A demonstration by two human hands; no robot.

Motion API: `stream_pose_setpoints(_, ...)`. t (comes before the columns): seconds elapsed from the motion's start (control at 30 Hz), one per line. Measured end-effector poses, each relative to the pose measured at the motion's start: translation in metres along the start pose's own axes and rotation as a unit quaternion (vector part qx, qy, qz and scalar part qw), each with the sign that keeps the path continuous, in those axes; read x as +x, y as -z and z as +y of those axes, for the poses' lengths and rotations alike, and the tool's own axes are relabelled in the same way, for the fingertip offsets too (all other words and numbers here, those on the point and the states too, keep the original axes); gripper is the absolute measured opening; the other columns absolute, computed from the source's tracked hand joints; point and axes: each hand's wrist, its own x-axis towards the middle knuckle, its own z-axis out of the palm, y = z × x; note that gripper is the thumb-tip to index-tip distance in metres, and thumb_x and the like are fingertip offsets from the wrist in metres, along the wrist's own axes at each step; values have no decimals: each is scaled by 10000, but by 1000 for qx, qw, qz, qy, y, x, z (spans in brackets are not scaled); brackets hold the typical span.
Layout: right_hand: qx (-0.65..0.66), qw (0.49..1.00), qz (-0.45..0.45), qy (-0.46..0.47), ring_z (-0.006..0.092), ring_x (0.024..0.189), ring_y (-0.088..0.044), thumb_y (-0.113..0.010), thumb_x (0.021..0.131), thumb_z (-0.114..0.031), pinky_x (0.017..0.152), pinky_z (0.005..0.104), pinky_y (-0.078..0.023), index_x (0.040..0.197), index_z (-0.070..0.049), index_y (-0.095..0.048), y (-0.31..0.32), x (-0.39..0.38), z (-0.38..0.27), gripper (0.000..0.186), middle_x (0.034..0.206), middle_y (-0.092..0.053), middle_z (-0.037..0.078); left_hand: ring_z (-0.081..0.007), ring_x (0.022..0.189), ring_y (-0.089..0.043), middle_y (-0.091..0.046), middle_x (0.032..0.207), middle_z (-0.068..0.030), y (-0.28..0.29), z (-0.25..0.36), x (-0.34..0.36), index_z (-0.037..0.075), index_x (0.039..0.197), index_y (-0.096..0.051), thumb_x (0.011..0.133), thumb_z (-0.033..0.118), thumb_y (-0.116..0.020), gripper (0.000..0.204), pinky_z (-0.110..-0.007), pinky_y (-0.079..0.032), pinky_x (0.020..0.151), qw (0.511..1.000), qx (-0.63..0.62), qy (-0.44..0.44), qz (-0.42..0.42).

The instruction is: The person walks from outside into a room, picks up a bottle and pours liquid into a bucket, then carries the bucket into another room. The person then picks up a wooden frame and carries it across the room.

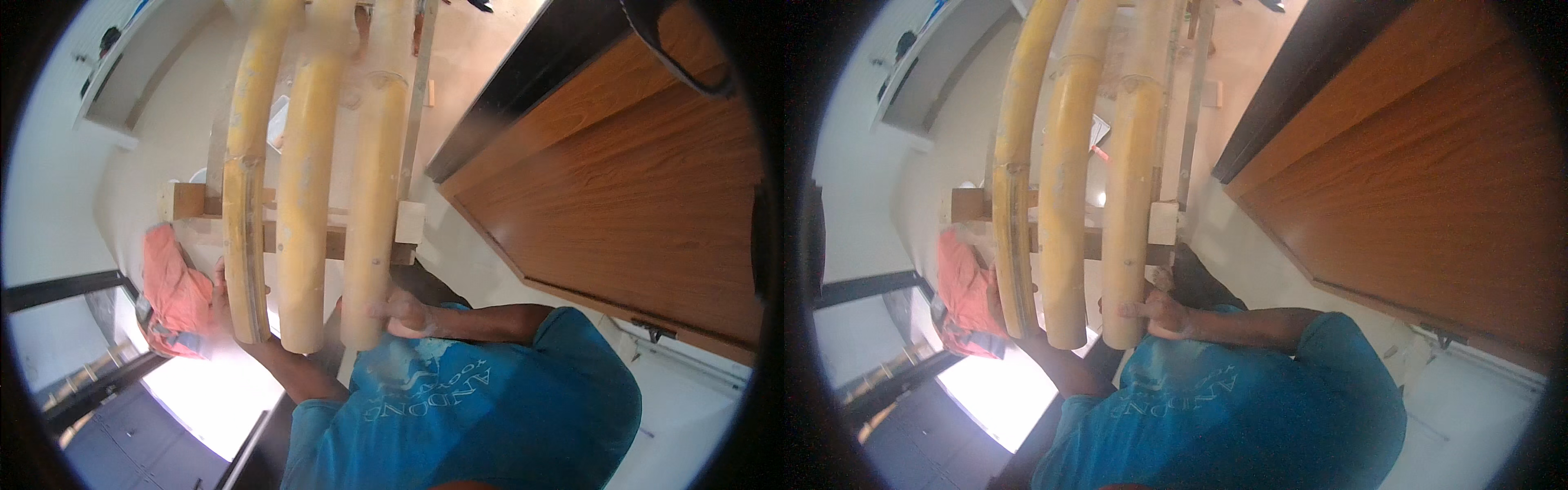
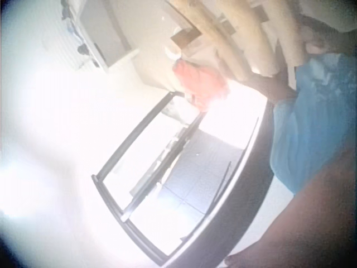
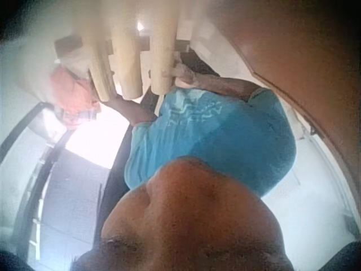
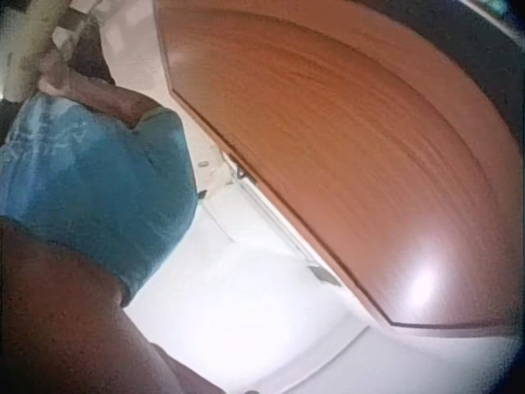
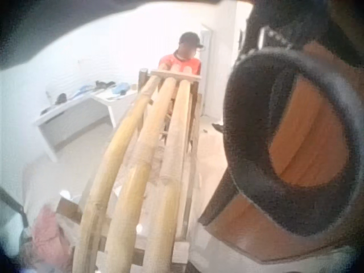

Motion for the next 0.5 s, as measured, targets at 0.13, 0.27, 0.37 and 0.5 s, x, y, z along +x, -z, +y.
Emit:
stream_pose_setpoints(0.13,-75,997,-24,15,252,1247,-492,-693,887,-152,1045,435,-422,1425,-63,-310,-10,-12,7,667,1315,-510,121,-221,638,-654,-649,1006,-199,2,10,-7,-16,1276,-469,946,353,-485,495,-276,-549,500,1000,-11,6,-17)
stream_pose_setpoints(0.27,-315,947,-43,-53,270,1304,-432,-759,838,-221,1097,436,-358,1492,-58,-149,-32,-43,10,909,1412,-419,158,-216,637,-651,-651,1001,-196,3,17,-29,-23,1267,-480,949,322,-489,469,-274,-544,499,999,33,0,-7)
stream_pose_setpoints(0.37,-331,940,-37,-73,292,1329,-406,-771,813,-333,1115,423,-331,1489,-17,-143,-48,-61,8,975,1422,-401,205,-212,636,-649,-653,998,-194,7,23,-36,-28,1260,-487,952,300,-491,449,-272,-541,499,998,55,-5,-15)
stream_pose_setpoints(0.5,-427,884,-56,-180,310,1262,-462,-728,809,-474,1049,407,-372,1387,31,-307,-58,-54,17,875,1329,-473,246,-206,636,-647,-656,993,-192,23,36,-31,-34,1250,-498,955,269,-495,424,-269,-536,499,996,85,-17,-9)
